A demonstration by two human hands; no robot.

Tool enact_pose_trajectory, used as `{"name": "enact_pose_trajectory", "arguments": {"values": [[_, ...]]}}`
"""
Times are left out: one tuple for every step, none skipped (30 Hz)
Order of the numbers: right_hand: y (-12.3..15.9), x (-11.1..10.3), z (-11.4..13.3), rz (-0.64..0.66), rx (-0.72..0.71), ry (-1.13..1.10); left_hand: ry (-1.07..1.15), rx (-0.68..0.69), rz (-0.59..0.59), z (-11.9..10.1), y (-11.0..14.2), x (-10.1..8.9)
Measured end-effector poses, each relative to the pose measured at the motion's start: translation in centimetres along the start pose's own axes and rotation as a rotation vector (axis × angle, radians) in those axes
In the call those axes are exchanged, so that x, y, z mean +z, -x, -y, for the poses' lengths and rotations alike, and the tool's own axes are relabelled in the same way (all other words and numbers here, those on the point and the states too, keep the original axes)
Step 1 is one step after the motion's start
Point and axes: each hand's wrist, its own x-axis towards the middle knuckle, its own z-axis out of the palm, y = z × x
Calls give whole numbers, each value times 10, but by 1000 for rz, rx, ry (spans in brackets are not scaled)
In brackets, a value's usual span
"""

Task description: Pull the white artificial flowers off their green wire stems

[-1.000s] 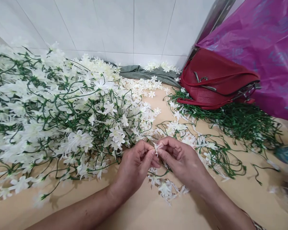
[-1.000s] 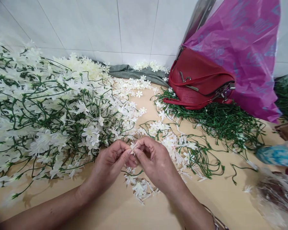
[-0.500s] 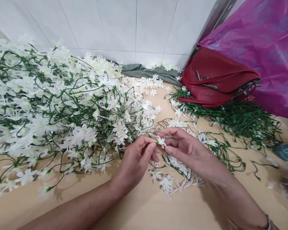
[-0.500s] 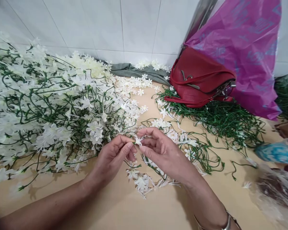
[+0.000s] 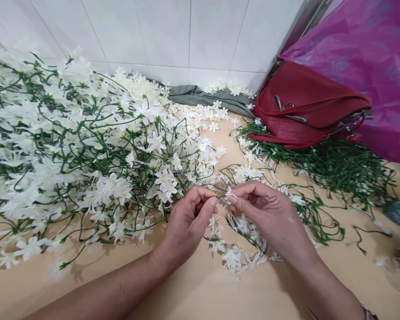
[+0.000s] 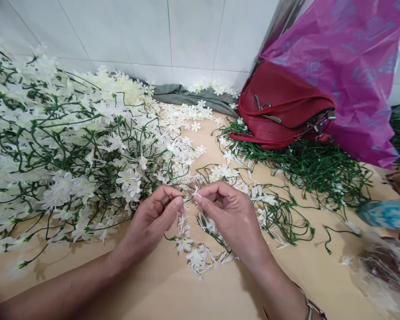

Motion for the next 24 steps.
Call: {"name": "enact_pose_trajectory", "arguments": {"values": [[1,0,0,-7,-8,5,11,1,-3,-1,0,0],[2,1,0,-12,-24,12,18,7,-7,-1,-1,0],[3,1,-1,-12,-42,23,21,13,-8,-2,-1,0],[3,2,-1,-12,-59,35,22,19,-11,-1,-1,0],[4,2,-1,-13,-71,44,24,24,-10,-1,-2,0],[5,3,-1,-14,-77,51,27,24,-10,-1,-2,0],[6,3,-1,-14,-82,58,29,21,-10,0,-2,0],[7,3,0,-10,-87,63,31,18,-11,1,-2,0],[7,3,0,-7,-91,66,33,15,-14,1,-2,0],[8,3,1,-8,-96,71,35,13,-17,1,-2,0],[8,3,2,-9,-104,77,36,12,-18,2,-2,0],[8,4,3,-11,-112,86,37,12,-17,2,-3,0],[9,4,4,-14,-119,93,41,14,-15,1,-3,0],[9,5,4,-16,-123,103,44,15,-12,1,-3,1],[8,5,5,-16,-123,112,46,16,-8,1,-3,1],[8,6,5,-12,-119,122,47,15,-4,1,-3,1],[8,6,6,-10,-113,129,46,14,0,1,-3,1],[9,7,6,-9,-105,132,42,11,1,1,-3,1],[9,7,5,-10,-101,134,37,10,2,1,-3,1],[9,7,5,-8,-101,134,33,9,3,1,-3,1],[10,7,5,-6,-104,137,29,11,2,1,-3,2],[10,7,5,-3,-112,143,25,12,1,1,-2,2],[11,7,5,2,-126,156,19,12,1,1,-2,2],[11,7,5,7,-145,179,12,11,1,1,-2,2]]}}
